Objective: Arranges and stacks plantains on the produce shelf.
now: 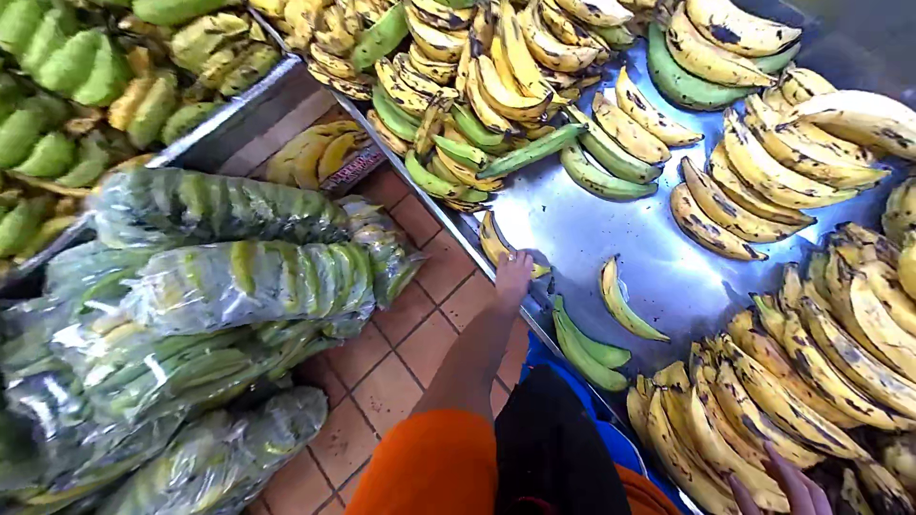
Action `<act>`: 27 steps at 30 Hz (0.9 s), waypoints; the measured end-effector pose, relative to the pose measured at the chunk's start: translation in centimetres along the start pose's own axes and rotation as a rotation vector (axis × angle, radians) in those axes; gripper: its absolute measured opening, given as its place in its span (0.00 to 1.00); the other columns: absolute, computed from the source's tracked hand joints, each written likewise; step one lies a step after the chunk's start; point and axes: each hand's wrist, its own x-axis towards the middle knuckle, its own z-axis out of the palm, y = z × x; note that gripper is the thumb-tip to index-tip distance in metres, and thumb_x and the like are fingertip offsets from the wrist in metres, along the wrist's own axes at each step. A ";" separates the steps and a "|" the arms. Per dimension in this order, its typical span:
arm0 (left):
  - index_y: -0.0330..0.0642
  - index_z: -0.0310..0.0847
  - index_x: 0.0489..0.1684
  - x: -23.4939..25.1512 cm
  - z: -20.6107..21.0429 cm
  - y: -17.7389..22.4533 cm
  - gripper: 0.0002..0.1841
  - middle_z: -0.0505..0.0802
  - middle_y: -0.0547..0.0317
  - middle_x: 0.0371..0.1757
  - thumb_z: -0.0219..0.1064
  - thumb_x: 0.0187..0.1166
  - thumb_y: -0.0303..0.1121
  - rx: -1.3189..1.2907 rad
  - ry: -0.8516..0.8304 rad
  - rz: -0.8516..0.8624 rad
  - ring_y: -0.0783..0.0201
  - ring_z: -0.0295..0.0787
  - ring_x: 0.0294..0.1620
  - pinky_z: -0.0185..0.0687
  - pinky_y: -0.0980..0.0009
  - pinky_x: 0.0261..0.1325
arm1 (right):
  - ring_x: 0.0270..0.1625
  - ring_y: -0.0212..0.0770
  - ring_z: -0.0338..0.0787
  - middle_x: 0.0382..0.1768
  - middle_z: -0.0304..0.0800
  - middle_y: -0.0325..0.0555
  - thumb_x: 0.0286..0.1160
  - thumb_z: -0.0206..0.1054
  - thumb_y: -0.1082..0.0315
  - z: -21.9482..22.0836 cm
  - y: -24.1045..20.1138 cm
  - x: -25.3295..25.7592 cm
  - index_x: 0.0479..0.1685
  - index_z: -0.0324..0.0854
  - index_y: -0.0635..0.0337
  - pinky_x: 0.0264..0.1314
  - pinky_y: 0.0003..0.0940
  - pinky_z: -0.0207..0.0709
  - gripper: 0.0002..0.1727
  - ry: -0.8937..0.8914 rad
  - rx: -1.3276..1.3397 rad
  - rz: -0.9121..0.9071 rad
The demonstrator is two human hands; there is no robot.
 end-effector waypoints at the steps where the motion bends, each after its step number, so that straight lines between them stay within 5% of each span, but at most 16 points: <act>1: 0.42 0.75 0.77 0.9 -0.6 -0.5 0.32 0.79 0.41 0.79 0.73 0.68 0.20 0.043 -0.034 0.052 0.36 0.73 0.80 0.55 0.31 0.85 | 0.64 0.61 0.86 0.62 0.85 0.71 0.73 0.77 0.57 -0.1 -0.1 0.2 0.77 0.73 0.74 0.72 0.51 0.79 0.37 -0.028 0.036 -0.006; 4: 0.43 0.79 0.72 1.5 -3.0 -2.0 0.28 0.86 0.43 0.71 0.78 0.70 0.35 -0.025 -0.048 0.142 0.38 0.82 0.71 0.70 0.36 0.77 | 0.53 0.48 0.92 0.51 0.91 0.60 0.76 0.73 0.60 0.5 0.9 -0.6 0.77 0.73 0.71 0.61 0.45 0.87 0.34 -0.141 0.139 -0.035; 8: 0.37 0.76 0.76 -5.9 -11.0 -1.3 0.29 0.91 0.43 0.62 0.75 0.77 0.38 -0.854 0.139 0.008 0.50 0.91 0.63 0.85 0.46 0.69 | 0.49 0.40 0.94 0.49 0.94 0.49 0.80 0.69 0.56 2.3 0.6 -1.2 0.69 0.84 0.61 0.55 0.43 0.90 0.24 -0.223 0.269 0.041; 11: 0.45 0.70 0.81 -13.8 -13.5 -0.7 0.28 0.89 0.49 0.68 0.62 0.82 0.44 -1.574 -0.071 0.217 0.55 0.88 0.65 0.86 0.54 0.68 | 0.53 0.40 0.94 0.58 0.93 0.44 0.81 0.68 0.48 3.6 -1.7 -0.2 0.74 0.80 0.54 0.55 0.43 0.91 0.28 -0.414 0.604 0.281; 14: 0.48 0.73 0.78 -19.9 -12.5 4.4 0.32 0.90 0.47 0.66 0.70 0.76 0.50 -1.933 -0.331 0.309 0.48 0.88 0.67 0.85 0.50 0.69 | 0.56 0.52 0.94 0.67 0.89 0.50 0.80 0.68 0.55 3.4 -4.1 0.0 0.89 0.59 0.51 0.58 0.50 0.91 0.38 -0.598 1.140 0.332; 16: 0.51 0.76 0.70 -23.1 -10.2 9.1 0.23 0.91 0.48 0.63 0.65 0.82 0.51 -1.885 -0.392 0.194 0.49 0.91 0.63 0.89 0.51 0.63 | 0.58 0.55 0.92 0.68 0.86 0.54 0.84 0.61 0.53 3.9 -4.1 -1.4 0.89 0.57 0.47 0.59 0.52 0.89 0.35 -0.656 1.412 0.243; 19: 0.42 0.74 0.72 -25.7 -5.1 14.5 0.22 0.92 0.43 0.61 0.52 0.92 0.48 -1.680 -0.570 0.034 0.49 0.92 0.58 0.90 0.51 0.60 | 0.48 0.50 0.94 0.54 0.91 0.57 0.92 0.51 0.47 5.2 -1.5 -4.7 0.77 0.73 0.56 0.54 0.47 0.90 0.27 -0.575 1.633 0.430; 23: 0.37 0.63 0.82 -26.0 0.3 18.7 0.26 0.91 0.41 0.62 0.56 0.92 0.45 -1.314 -0.824 -0.123 0.48 0.93 0.59 0.91 0.51 0.62 | 0.44 0.51 0.96 0.49 0.94 0.58 0.87 0.61 0.46 6.6 4.3 -8.7 0.73 0.73 0.63 0.51 0.46 0.92 0.30 -0.394 1.514 0.884; 27: 0.40 0.65 0.82 -27.0 1.8 21.9 0.29 0.91 0.46 0.65 0.63 0.89 0.46 -1.197 -0.882 0.009 0.51 0.94 0.61 0.92 0.54 0.64 | 0.40 0.51 0.96 0.48 0.93 0.59 0.82 0.70 0.53 6.8 6.8 -11.6 0.78 0.65 0.62 0.48 0.46 0.92 0.33 -0.157 1.432 0.994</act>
